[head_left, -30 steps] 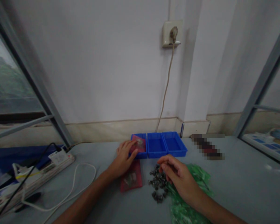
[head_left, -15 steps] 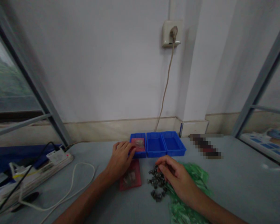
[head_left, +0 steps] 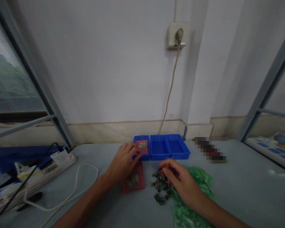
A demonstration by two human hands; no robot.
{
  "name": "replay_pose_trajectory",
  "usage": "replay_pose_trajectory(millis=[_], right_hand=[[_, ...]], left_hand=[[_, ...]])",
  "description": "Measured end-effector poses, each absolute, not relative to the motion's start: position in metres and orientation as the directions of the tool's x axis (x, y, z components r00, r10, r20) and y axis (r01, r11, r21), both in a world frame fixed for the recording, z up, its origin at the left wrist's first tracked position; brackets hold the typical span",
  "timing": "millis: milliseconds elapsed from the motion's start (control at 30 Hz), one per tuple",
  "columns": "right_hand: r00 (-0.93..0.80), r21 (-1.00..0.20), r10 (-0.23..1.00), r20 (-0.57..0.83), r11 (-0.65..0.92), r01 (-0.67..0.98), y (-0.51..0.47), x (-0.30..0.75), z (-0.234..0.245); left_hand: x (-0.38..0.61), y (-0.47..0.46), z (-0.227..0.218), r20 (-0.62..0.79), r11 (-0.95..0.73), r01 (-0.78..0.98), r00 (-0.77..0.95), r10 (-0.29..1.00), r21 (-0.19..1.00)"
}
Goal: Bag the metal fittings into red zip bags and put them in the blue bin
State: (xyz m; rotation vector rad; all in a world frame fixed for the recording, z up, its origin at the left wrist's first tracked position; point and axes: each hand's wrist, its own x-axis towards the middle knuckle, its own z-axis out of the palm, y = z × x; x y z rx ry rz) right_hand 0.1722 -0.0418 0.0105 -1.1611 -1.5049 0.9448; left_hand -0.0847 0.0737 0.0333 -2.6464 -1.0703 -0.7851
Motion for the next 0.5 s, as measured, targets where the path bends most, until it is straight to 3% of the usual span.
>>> replay_pose_trajectory(millis=[133,300,500], right_hand=[[-0.059,-0.945,0.971,0.233,0.24,0.223,-0.041,0.173,0.009],[-0.069,-0.947,0.971,0.229,0.239,0.215,-0.04,0.173,0.007],[-0.066,-0.942,0.969,0.238,0.246,0.226,-0.04,0.174,0.008]], left_hand=[[-0.087,0.05,0.059,0.28,-0.752,0.649,0.705,0.651,0.115],[-0.098,0.026,0.076,-0.065,-0.619,0.749,0.648,0.759,0.237],[-0.101,0.022,0.079,-0.111,-0.535,0.804,0.576,0.81,0.26]])
